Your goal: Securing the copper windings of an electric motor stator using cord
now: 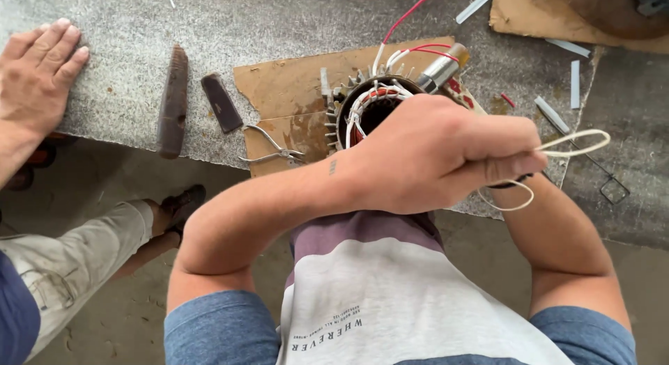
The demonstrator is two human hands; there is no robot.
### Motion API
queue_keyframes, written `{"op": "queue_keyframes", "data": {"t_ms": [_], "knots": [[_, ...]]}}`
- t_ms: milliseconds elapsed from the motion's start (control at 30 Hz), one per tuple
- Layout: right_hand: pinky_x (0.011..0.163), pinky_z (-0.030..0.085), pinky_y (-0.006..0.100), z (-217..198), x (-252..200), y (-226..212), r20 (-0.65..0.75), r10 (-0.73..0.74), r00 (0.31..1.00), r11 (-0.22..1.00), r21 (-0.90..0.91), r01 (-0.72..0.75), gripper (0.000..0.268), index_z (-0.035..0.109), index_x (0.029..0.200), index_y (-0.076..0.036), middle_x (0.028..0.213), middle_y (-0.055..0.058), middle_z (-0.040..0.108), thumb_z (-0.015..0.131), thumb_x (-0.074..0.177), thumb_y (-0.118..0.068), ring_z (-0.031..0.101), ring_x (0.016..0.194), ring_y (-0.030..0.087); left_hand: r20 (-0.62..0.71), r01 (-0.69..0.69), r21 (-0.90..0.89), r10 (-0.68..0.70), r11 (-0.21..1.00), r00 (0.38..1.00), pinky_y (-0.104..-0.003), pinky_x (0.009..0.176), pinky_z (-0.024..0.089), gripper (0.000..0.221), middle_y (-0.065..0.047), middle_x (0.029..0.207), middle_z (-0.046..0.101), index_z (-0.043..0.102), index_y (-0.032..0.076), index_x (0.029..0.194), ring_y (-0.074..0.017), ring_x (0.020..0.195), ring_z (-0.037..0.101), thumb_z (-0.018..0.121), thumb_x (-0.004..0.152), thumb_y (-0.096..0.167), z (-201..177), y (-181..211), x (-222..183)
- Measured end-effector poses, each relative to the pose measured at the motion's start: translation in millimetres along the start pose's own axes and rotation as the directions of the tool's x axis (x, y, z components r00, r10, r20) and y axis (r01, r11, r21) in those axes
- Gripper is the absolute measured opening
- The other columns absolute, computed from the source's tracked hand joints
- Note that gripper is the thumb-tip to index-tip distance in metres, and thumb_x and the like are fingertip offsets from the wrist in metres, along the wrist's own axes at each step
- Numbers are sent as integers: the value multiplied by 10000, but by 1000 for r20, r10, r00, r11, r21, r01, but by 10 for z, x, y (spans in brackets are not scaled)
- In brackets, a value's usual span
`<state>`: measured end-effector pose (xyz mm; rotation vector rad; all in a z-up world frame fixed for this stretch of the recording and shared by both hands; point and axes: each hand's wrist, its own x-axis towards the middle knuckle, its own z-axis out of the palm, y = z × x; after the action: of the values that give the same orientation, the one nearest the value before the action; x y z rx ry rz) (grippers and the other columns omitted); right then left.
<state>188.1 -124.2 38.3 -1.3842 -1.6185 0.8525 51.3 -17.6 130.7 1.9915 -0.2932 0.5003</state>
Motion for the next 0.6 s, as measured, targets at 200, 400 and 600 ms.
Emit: {"op": "queue_keyframes", "data": {"t_ms": [200, 400, 600], "knots": [[612, 311, 291, 95, 16, 58, -1, 104, 995, 947, 306, -99, 346, 554, 806, -104, 787, -48, 450, 599, 922, -427, 397, 719, 91, -80, -10, 42, 14, 999, 997, -391, 791, 483, 181, -75, 968, 657, 599, 67, 1075, -323, 876, 653, 428, 1085, 128, -148, -31, -265], [512, 148, 291, 113, 34, -265, -45, 81, 996, 804, 593, -39, 458, 315, 633, -108, 572, -16, 258, 534, 969, -329, 193, 521, 104, -103, 112, 38, -107, 993, 989, -469, 1256, 460, 524, -187, 1549, 514, 457, -28, 1488, -341, 1443, 557, 407, 1141, 360, -501, -209, -956], [520, 217, 383, -44, 43, -547, -134, -295, 946, 805, 498, 322, 448, 300, 638, -72, 588, 68, 256, 490, 983, -285, 238, 495, 233, 182, 86, -427, -8, 900, 983, -249, 455, 452, 453, -30, 973, 781, 746, 132, 957, -97, 469, 568, 480, 1070, 482, -547, -357, -1600]]}}
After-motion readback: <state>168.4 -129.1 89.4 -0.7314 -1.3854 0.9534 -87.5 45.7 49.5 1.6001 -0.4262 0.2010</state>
